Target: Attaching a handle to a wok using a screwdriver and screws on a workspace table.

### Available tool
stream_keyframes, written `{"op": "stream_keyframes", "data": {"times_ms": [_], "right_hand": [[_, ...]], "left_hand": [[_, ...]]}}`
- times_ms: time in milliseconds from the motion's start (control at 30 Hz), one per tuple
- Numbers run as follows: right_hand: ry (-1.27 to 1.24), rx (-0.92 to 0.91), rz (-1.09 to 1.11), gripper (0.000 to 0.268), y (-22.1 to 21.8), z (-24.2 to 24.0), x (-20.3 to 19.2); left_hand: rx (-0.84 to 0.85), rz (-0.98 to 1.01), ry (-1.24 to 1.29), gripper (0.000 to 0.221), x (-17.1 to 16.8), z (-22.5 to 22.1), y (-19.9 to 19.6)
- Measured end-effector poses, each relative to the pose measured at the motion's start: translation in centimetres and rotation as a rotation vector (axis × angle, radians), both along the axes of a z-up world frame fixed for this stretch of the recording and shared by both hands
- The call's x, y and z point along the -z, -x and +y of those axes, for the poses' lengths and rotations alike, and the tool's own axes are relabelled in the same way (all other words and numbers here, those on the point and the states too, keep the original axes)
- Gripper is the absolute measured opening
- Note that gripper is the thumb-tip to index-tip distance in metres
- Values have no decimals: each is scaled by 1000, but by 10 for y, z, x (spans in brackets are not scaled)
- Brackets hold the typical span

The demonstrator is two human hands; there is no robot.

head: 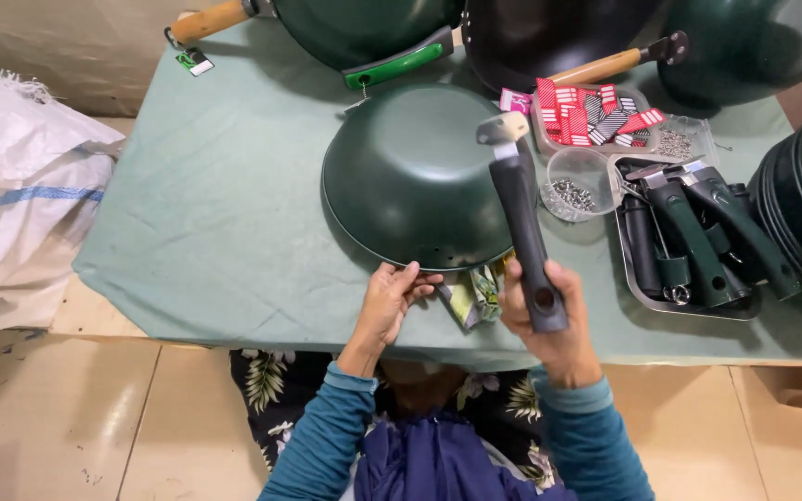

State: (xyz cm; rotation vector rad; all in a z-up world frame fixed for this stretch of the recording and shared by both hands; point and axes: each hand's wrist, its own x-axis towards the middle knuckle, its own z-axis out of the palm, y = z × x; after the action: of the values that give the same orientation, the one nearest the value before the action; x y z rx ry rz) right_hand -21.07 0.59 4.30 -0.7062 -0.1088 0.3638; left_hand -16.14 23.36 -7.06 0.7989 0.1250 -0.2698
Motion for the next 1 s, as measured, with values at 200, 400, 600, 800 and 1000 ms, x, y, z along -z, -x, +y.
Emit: {"op": "stream_keyframes", "data": {"times_ms": [200,400,600,800,1000], "right_hand": [[-94,-85,32,38,80,23,46],[0,-88,126,45,113,63,66],[-74,-135,168,46,119,75,79],[-83,-144,169,45,120,80,86],[-132,-172,247,44,123,84,88]], "left_hand": [[92,26,8,30,-29,-5,1],[84,-34,133,37,-34,-5,-4],[25,29,210,32,-38,-5,-5],[33,-64,164,24,-40,-5,-2],[-20,-135,70,16,-38,-9,-1]]}}
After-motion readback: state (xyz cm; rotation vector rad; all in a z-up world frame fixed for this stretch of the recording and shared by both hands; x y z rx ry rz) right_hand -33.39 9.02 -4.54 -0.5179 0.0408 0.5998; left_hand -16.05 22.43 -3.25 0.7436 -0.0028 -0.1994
